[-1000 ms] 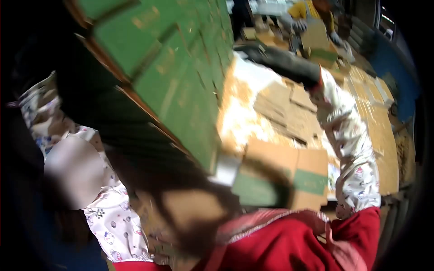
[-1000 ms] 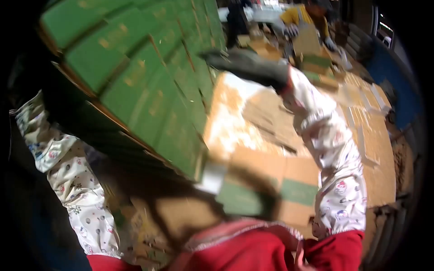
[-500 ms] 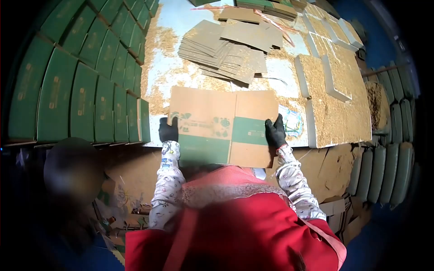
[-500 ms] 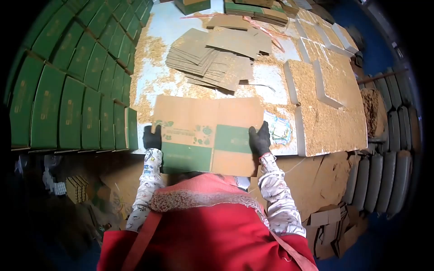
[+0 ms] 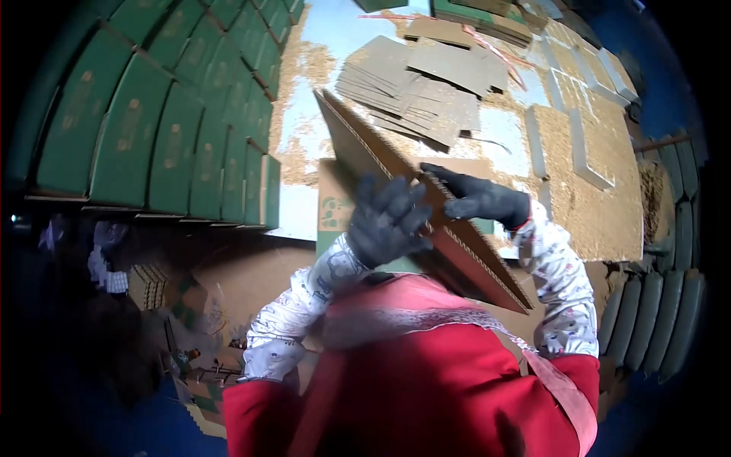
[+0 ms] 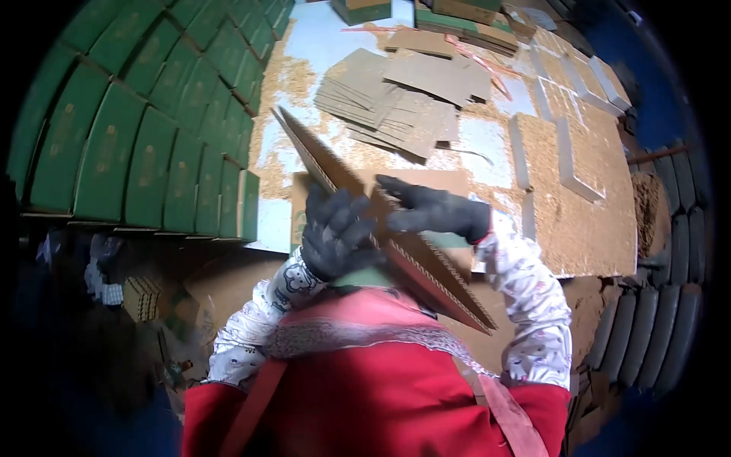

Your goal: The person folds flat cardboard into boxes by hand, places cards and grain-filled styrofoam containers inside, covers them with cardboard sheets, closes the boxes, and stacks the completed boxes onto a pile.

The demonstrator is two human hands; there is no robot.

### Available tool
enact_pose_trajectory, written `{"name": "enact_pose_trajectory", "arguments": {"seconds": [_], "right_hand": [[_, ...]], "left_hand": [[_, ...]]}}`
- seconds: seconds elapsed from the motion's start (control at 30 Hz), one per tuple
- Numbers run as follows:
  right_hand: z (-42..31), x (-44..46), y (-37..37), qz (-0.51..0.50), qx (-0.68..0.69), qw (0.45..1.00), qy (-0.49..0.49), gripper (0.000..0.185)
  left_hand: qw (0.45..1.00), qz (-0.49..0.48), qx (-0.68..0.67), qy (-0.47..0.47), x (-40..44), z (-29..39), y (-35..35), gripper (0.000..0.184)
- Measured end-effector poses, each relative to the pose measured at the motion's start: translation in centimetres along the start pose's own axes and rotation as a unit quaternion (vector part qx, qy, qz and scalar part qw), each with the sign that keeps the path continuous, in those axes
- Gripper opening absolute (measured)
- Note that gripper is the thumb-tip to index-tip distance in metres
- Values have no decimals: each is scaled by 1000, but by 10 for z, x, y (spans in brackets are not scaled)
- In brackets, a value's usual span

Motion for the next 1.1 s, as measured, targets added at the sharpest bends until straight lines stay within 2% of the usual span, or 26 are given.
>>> {"name": "enact_pose_trajectory", "arguments": {"seconds": [0.07,0.13,0.2,0.23,0.27,0.3,0.33,0.37,0.4,0.47,0.5,0.53,0.57,0.6,0.67,0.7,0.73,0.77,0.83,0.9,0.93,0.97,1.0,1.03,1.07,1.1], "right_hand": [[-25,2,8,27,-10,998,-62,74],[-28,1,27,98,-245,961,79,76],[-50,-6,57,187,-275,938,95,70],[-50,-13,72,250,-350,901,54,64],[-51,-22,83,311,-421,852,12,58],[-51,-24,80,298,-554,777,9,44],[-70,-18,58,221,-728,646,64,36],[-64,-18,47,165,-668,710,147,33],[-69,-8,33,-5,-546,837,-26,27],[-55,9,16,-88,-572,812,-76,14],[-47,24,16,-12,-579,813,-60,19],[-50,34,11,97,-589,801,48,22],[-39,53,5,149,-545,820,88,24],[-31,71,-2,234,-459,823,239,24],[6,76,-10,251,-541,774,215,30],[-4,71,-9,316,-508,766,235,30],[-13,64,-9,379,-473,753,255,30],[-5,60,-2,485,-342,771,230,31],[-4,38,10,639,-227,715,171,29],[10,-3,14,678,-303,658,126,32],[28,-20,1,705,-288,644,70,35],[38,-28,-30,706,-291,643,59,35],[51,-23,-66,646,-145,748,34,37],[61,-9,-97,569,8,822,16,38],[68,5,-112,471,162,867,1,40],[53,9,-98,502,62,859,81,42]], "left_hand": [[1000,3,-2,-10,-2,-2,20,46],[978,-169,-76,-99,18,6,54,50],[942,-291,-108,-128,34,13,84,54],[933,-328,-97,-108,38,15,96,57],[946,-320,-39,-18,34,18,105,60],[943,-326,51,31,19,11,96,70],[926,-362,74,80,24,3,83,75],[903,-397,101,126,29,-5,71,80],[939,-314,88,114,43,-7,61,82],[955,-251,146,61,29,-16,10,77],[949,-273,118,101,8,-26,-21,70],[954,-245,137,101,1,-27,-30,61],[942,-305,106,96,13,-21,-18,54],[923,-367,76,85,30,-17,4,46],[995,-81,-40,-48,39,-37,57,34],[994,-81,-44,-51,34,-44,63,34],[980,-98,-68,159,25,-58,66,38],[989,-100,-47,96,9,-58,44,46],[995,-96,-31,26,0,-41,15,55],[947,-263,60,173,7,-19,-3,74],[965,-181,101,163,-1,-45,6,80],[967,-153,107,175,-18,-82,12,71],[968,-71,-97,219,-37,-123,19,64],[957,-67,-112,257,-43,-138,36,57],[845,-86,-397,347,-55,-128,29,54],[648,-49,-617,445,-68,-118,23,52]]}}
Point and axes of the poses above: each hand's wrist, its own x-axis towards the middle knuckle, its own y-axis out of the back of the hand, z = x × y, the point moved 3 cm from there along x, towards the middle knuckle, and after that the axes turned 5 degrees about y, right-handed, at the moved point
